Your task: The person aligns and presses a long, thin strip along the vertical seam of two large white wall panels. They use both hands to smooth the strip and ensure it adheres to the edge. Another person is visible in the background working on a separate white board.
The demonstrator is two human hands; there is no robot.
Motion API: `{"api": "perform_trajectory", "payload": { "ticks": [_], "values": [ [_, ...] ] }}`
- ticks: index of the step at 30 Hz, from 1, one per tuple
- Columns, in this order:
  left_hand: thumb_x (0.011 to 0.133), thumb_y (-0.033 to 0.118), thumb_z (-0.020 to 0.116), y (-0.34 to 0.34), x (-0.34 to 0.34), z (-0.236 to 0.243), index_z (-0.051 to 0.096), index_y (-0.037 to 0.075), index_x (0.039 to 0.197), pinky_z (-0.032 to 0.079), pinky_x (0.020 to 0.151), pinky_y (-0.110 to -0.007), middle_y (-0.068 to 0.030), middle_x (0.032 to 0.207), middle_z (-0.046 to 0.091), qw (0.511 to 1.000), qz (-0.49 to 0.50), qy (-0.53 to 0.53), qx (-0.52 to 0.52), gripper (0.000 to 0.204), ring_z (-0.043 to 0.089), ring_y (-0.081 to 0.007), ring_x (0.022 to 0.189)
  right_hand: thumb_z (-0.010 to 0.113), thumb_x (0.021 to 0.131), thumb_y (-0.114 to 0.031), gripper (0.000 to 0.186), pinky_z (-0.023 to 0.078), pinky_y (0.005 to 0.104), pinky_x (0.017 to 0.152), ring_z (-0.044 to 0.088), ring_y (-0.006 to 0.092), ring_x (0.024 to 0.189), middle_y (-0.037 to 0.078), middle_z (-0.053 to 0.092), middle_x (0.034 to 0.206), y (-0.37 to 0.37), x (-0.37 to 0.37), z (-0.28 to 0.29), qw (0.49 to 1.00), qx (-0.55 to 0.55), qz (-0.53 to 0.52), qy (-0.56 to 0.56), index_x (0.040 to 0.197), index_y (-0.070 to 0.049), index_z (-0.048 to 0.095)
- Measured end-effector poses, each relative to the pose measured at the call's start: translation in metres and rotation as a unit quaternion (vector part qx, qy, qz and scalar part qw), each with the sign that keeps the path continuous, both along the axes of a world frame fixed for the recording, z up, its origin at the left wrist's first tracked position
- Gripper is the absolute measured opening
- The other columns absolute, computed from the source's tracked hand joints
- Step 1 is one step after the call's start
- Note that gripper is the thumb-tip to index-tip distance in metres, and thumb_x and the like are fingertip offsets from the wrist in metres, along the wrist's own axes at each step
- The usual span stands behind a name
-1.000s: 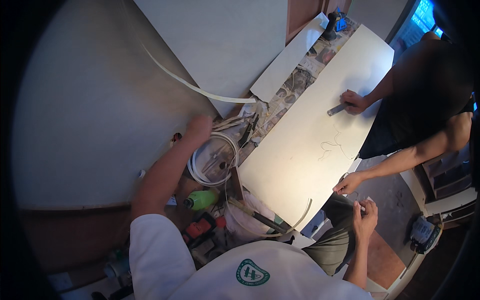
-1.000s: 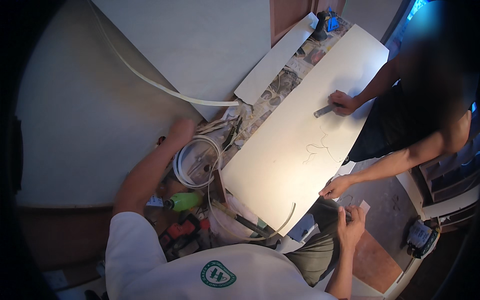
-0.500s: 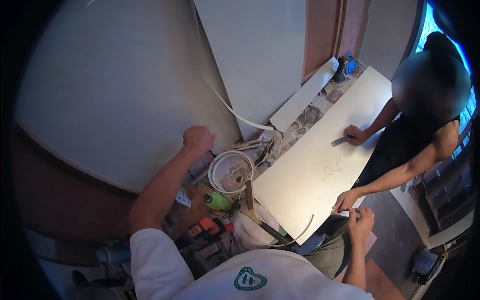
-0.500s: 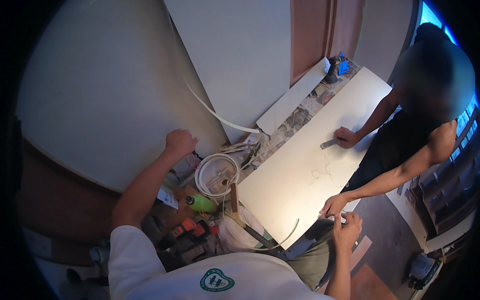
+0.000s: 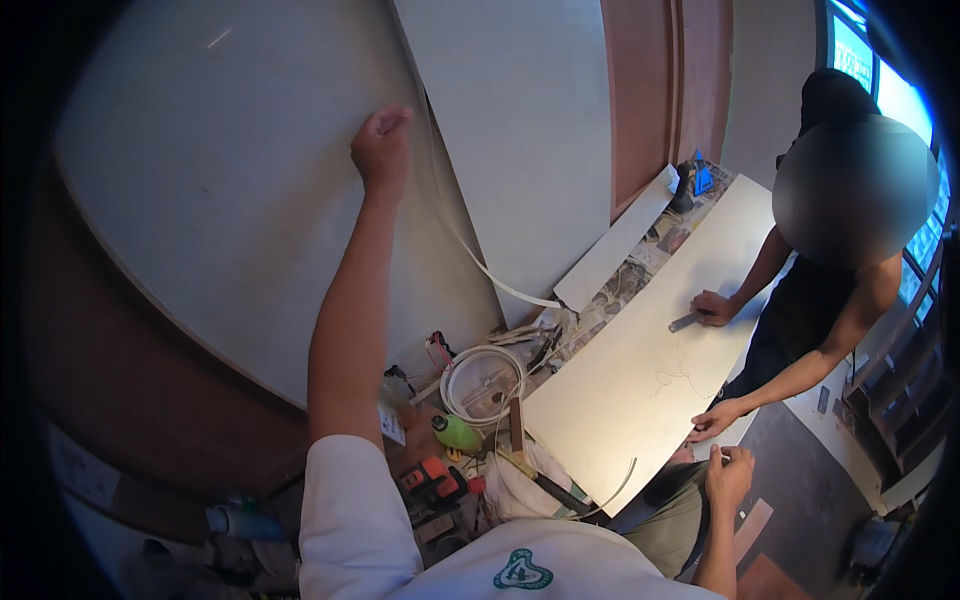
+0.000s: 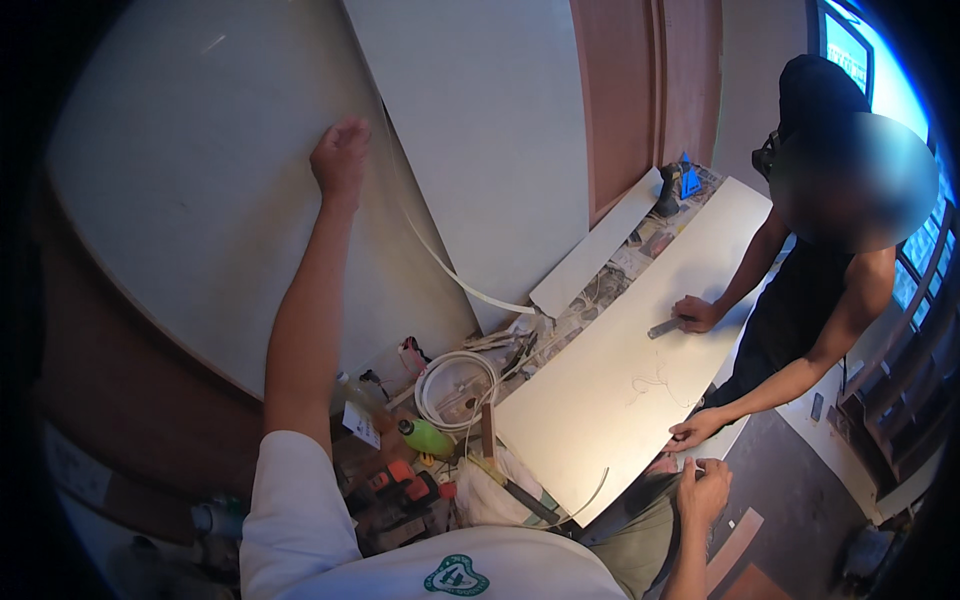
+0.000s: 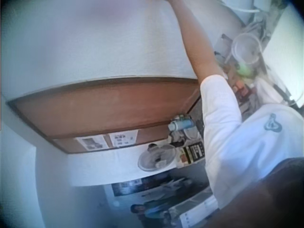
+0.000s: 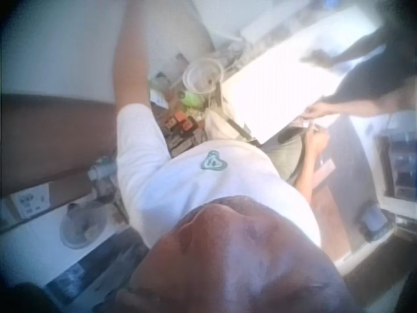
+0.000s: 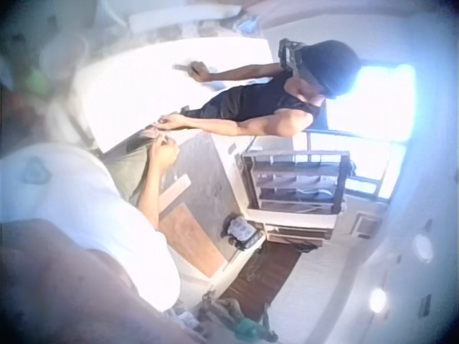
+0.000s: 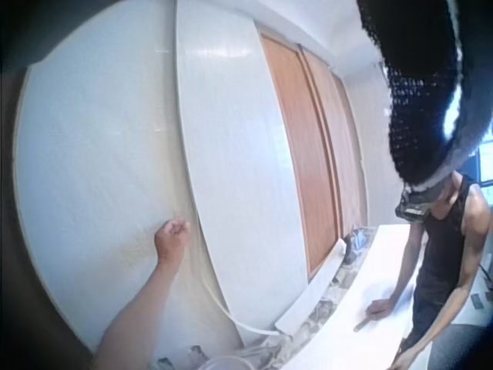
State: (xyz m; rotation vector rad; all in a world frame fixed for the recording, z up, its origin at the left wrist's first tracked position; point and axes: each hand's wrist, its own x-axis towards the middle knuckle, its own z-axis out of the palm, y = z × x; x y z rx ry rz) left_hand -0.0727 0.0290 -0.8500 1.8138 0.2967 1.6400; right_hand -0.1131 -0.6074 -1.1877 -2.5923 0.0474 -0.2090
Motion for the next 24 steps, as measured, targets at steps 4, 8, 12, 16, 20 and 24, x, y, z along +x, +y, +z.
{"api": "perform_trajectory", "payload": {
  "ticks": [4, 8, 12, 16, 20, 24],
  "values": [
    [0.092, 0.021, 0.078, -0.003, 0.023, 0.012, 0.072, -0.002, 0.118, 0.057, 0.082, -0.031, -0.0088, 0.108, 0.075, 0.993, -0.093, -0.01, -0.074, 0.036, 0.07, -0.0161, 0.095, 0.072, 0.091, -0.028, 0.028, 0.051, 0.0454, 0.088, 0.062, 0.034, 0.102, 0.014, 0.069, 0.105, -0.01, -0.002, -0.005, 1.0, 0.005, -0.02, -0.008, 0.096, -0.001, 0.074],
    [0.092, 0.019, 0.078, -0.007, 0.033, 0.019, 0.073, -0.002, 0.118, 0.058, 0.08, -0.032, -0.0069, 0.105, 0.074, 0.973, -0.167, -0.009, -0.157, 0.033, 0.069, -0.0157, 0.093, 0.073, 0.09, -0.027, 0.026, 0.051, 0.0449, 0.088, 0.063, 0.0338, 0.102, 0.014, 0.069, 0.105, -0.016, -0.005, -0.007, 0.999, 0.027, -0.022, -0.014, 0.096, -0.002, 0.073],
    [0.091, 0.016, 0.079, -0.007, 0.039, 0.025, 0.073, -0.002, 0.116, 0.059, 0.08, -0.034, -0.0061, 0.103, 0.074, 0.972, -0.157, 0.014, -0.176, 0.031, 0.069, -0.0158, 0.092, 0.073, 0.09, -0.026, 0.025, 0.051, 0.0451, 0.088, 0.063, 0.0342, 0.101, 0.014, 0.069, 0.103, -0.015, -0.004, -0.008, 0.999, 0.032, -0.038, -0.014, 0.095, -0.001, 0.072],
    [0.088, 0.019, 0.083, -0.009, 0.036, 0.026, 0.074, -0.001, 0.113, 0.059, 0.08, -0.035, -0.0056, 0.103, 0.074, 0.97, -0.173, 0.018, -0.171, 0.034, 0.068, -0.0153, 0.091, 0.073, 0.09, -0.026, 0.025, 0.05, 0.0458, 0.088, 0.062, 0.035, 0.1, 0.015, 0.069, 0.103, -0.014, -0.001, -0.007, 0.999, 0.028, -0.028, -0.019, 0.093, -0.001, 0.071],
    [0.084, 0.022, 0.086, -0.005, 0.034, 0.024, 0.074, -0.002, 0.113, 0.059, 0.08, -0.035, -0.0055, 0.103, 0.074, 0.974, -0.16, 0.027, -0.16, 0.04, 0.068, -0.0152, 0.091, 0.073, 0.09, -0.025, 0.025, 0.05, 0.0458, 0.088, 0.062, 0.0355, 0.1, 0.015, 0.069, 0.103, -0.013, 0.004, -0.011, 0.999, 0.034, -0.02, -0.017, 0.093, 0.0, 0.071],
    [0.082, 0.022, 0.087, -0.01, 0.034, 0.024, 0.074, -0.003, 0.115, 0.059, 0.079, -0.035, -0.0066, 0.104, 0.074, 0.974, -0.16, 0.015, -0.157, 0.043, 0.068, -0.0163, 0.092, 0.073, 0.09, -0.025, 0.025, 0.05, 0.0453, 0.088, 0.062, 0.0353, 0.1, 0.015, 0.069, 0.103, -0.011, 0.007, -0.013, 0.999, 0.035, -0.014, -0.027, 0.093, 0.0, 0.072]
  ]
}}
